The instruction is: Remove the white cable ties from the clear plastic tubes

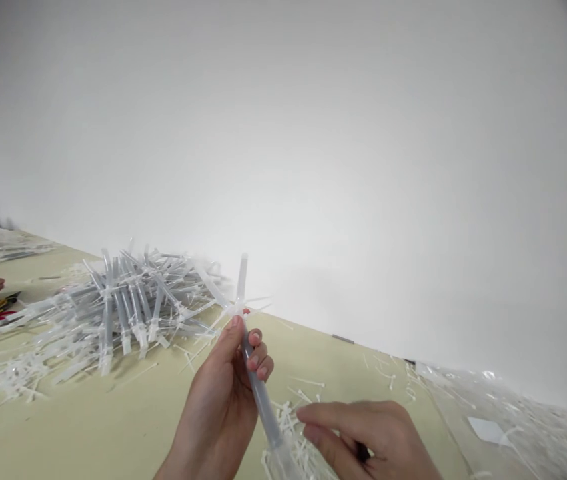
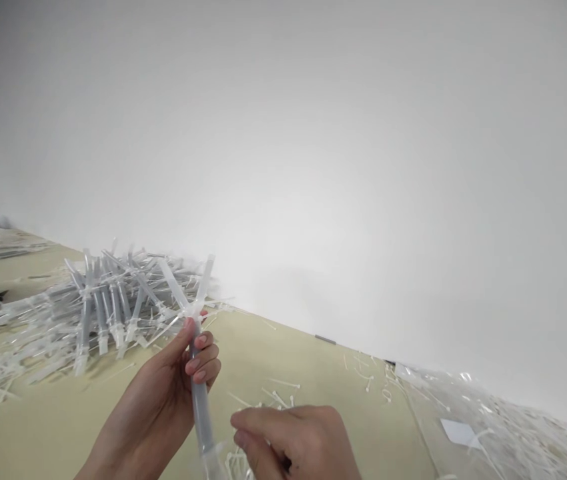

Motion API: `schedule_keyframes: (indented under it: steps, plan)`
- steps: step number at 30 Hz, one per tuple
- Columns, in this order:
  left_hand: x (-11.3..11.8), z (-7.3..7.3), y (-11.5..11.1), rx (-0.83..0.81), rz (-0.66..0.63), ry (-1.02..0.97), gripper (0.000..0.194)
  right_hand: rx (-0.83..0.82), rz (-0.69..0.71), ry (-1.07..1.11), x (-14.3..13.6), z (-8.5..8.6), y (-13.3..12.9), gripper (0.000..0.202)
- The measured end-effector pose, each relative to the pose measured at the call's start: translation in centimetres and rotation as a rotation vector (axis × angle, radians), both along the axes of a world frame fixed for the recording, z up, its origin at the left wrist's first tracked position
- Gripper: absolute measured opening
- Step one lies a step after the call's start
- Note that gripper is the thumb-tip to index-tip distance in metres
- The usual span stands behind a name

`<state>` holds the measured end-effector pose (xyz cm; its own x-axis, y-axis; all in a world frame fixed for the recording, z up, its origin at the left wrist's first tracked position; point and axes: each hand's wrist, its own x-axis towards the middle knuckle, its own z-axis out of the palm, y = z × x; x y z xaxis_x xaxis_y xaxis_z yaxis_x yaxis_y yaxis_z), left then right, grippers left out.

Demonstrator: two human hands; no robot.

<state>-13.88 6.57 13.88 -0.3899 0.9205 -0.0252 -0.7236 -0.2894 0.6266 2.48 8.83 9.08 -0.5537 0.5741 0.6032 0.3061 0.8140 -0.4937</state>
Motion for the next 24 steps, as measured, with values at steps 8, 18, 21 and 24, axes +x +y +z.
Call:
schedule_keyframes:
  steps: [8,18,21,24]
  plan:
    - [-0.1,-0.2,0.1,-0.013,0.006,-0.04,0.006,0.05,-0.041,0.091,0.4,0.0,0.4,0.022]
    - [-1.5,-0.1,0.6,0.057,0.074,-0.145,0.011,-0.23,-0.053,-0.028,1.0,1.2,0.4,0.019]
    - [-2.0,-0.1,0.9,0.06,0.093,-0.153,0.012,-0.197,-0.024,-0.041,1.4,1.2,0.5,0.016]
    - [-2.0,0.0,1.0,0.043,0.096,-0.162,0.014,-0.116,-0.027,0.006,1.4,1.1,0.5,0.018]
